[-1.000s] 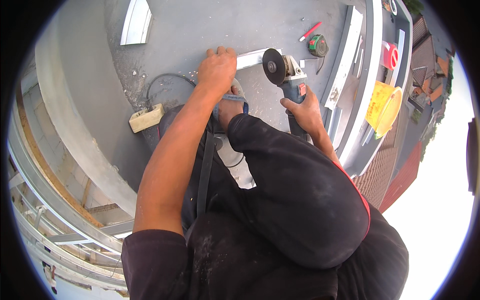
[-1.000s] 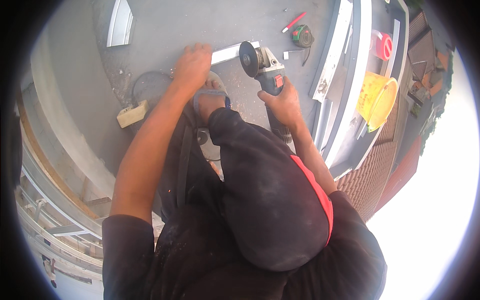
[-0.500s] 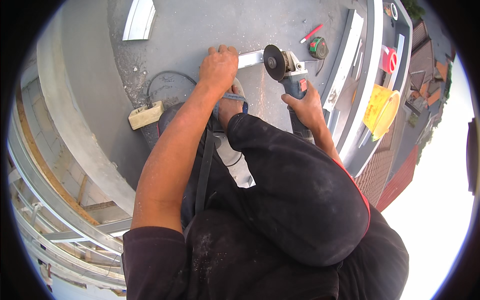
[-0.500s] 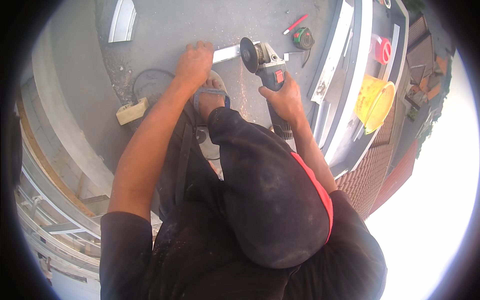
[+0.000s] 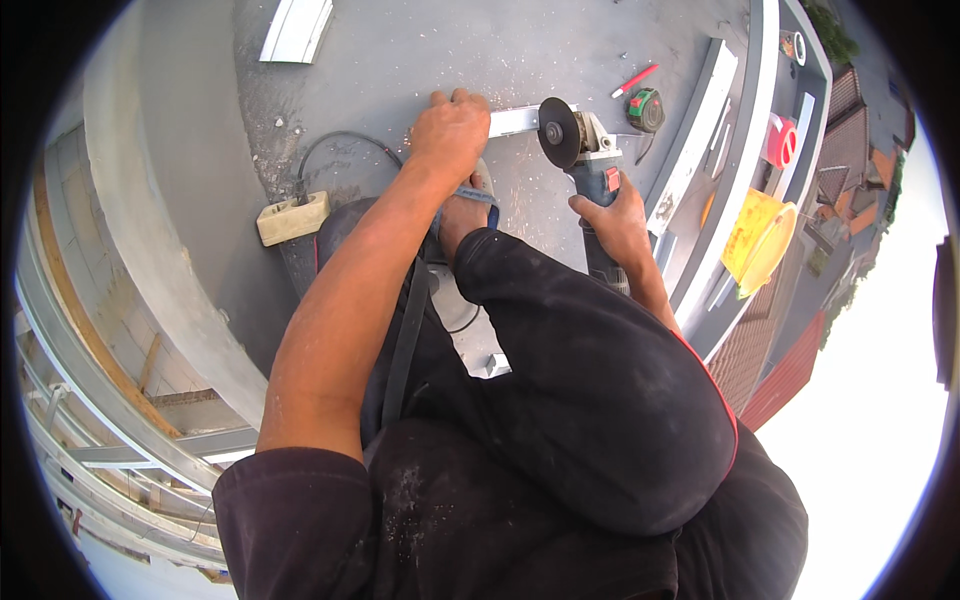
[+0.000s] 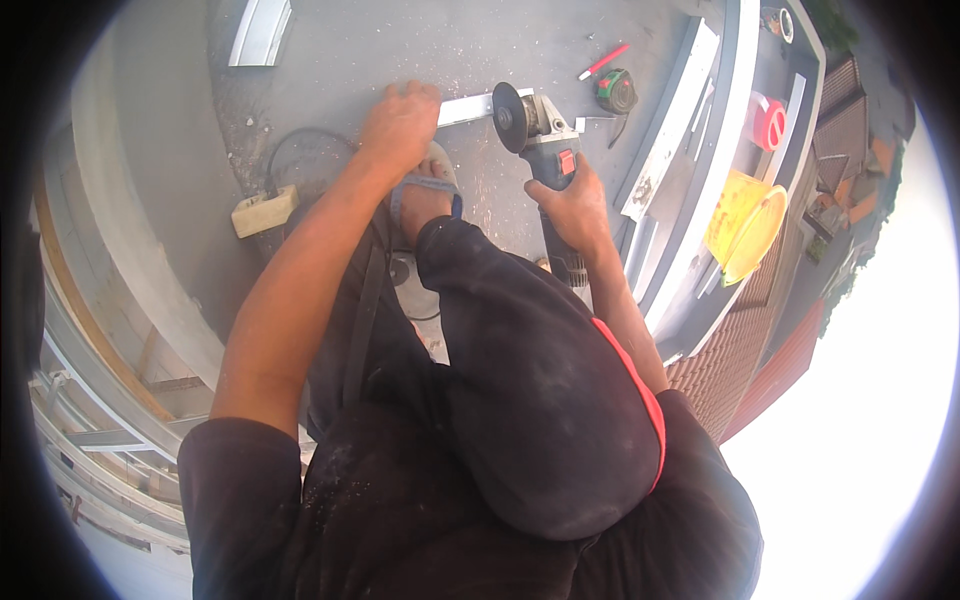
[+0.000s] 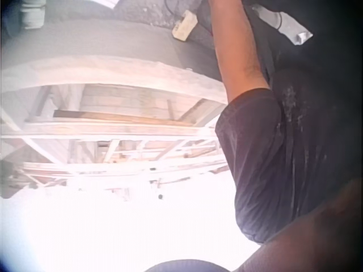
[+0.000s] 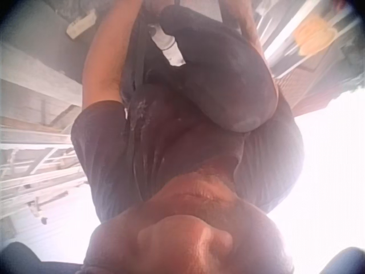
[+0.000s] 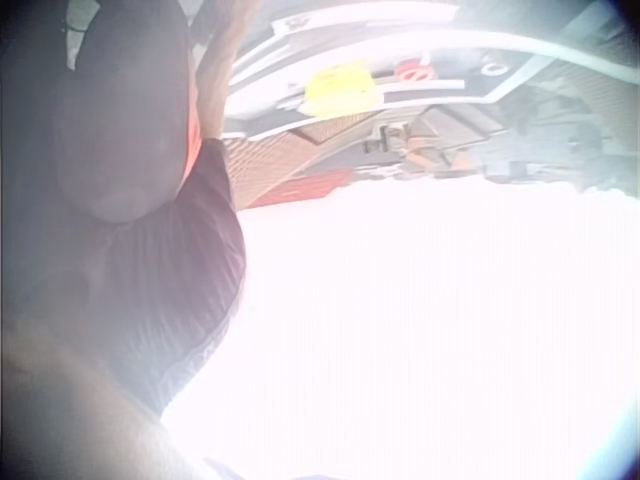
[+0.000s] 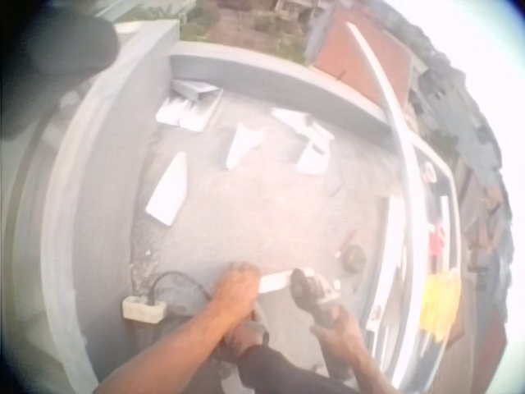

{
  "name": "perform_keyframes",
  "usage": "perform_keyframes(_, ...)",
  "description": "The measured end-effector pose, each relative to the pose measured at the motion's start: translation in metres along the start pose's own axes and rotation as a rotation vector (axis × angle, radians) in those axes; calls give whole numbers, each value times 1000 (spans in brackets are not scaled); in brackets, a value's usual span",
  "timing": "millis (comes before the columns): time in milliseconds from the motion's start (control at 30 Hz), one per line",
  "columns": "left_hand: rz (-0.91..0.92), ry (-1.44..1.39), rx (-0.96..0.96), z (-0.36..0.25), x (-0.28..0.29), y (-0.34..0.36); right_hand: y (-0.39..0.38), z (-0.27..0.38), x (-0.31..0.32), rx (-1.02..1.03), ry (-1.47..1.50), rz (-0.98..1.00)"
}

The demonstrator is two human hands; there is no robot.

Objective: The person measures and marks white metal strips with a tape measure and marker, then uses an angle grinder to cut the strips along the marked lines. The person repeats this process for several pieces, placing the cut pieces aside on the floor.

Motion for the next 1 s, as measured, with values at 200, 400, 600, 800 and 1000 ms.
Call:
perform_keyframes(200, -15, 16, 9, 1, -2, 2, 5, 18, 5, -4, 98, 16)
perform_keyframes(400, -23, -8, 4, 2, -2, 0, 4, 11, 3, -8, 55, 25)
perform_keyframes(600, -43, -7, 30, -1, -3, 0, 4, 15, 3, -23, 65, 28)
perform_keyframes(800, -40, -10, 32, 0, -4, 1, 6, 19, 5, -27, 53, 25)
perform_keyframes(1000, -64, 9, 26, -1, -5, 1, 11, 18, 7, -17, 35, 41)
Point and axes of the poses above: each hand's wrist, its own y-axis towards the middle knuckle, its own x-axis out of the back of the hand, z = x × y, the point moved 1 cm from there along y, towards the middle knuckle, and after that the axes turned 5 degrees about x, right-handed, at the moved point
